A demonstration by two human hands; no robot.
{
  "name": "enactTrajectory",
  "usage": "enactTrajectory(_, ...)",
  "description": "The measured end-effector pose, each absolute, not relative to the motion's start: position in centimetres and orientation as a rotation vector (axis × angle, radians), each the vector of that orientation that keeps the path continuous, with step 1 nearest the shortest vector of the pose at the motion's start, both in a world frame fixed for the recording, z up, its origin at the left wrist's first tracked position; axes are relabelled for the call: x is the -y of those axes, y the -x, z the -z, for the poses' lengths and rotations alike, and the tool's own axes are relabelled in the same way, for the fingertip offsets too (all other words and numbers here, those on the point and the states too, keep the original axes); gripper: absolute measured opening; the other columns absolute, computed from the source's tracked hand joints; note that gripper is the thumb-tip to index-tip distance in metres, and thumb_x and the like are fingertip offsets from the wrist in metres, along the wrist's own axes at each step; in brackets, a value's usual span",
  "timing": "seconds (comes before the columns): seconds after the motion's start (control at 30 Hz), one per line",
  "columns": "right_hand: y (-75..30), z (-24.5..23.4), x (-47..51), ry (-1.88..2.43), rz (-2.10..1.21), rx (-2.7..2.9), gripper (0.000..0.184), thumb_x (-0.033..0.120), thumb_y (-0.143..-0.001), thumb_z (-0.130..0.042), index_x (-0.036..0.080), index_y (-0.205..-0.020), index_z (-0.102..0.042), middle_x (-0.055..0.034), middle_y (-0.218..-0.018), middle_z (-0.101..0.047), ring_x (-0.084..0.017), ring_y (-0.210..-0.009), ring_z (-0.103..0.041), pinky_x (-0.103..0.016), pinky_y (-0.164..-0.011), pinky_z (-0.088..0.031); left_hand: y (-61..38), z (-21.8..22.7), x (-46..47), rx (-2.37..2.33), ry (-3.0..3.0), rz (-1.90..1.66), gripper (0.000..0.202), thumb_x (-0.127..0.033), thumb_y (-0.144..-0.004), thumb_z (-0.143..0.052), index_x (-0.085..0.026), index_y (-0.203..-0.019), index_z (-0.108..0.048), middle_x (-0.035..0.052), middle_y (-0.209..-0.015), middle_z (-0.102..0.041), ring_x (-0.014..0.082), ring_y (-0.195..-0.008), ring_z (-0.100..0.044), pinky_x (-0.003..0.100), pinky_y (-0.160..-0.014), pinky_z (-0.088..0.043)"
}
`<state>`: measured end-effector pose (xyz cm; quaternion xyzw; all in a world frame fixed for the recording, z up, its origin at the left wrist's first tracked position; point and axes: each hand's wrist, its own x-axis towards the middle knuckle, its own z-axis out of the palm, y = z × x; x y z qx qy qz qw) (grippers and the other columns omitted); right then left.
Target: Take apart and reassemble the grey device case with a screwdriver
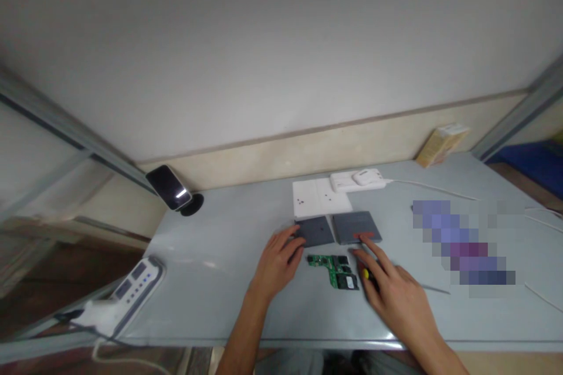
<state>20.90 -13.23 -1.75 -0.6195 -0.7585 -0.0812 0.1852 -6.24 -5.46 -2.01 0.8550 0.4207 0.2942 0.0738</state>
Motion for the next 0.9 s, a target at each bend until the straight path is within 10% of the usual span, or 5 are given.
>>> enactTrajectory(0.9, -20.0, 0.2, 12.9, 1.863, 0.29, 1.987, 0.033, 0.03, -0.099, -0.044, 0.022, -0.12, -0.067, -0.0074, -0.141, -0.064, -0.014, -0.055, -0.065, -0.032, -0.052, -0.056, 6.0, 1.6, 5.6, -1.337, -2.461, -0.819, 0.031, -0.021, -0.1, -0.053, -0.025, -0.13, -0.058, 0.0089, -0.15, -0.055, 0.0246, -0.132, -0.057, 0.05, -0.111, -0.048)
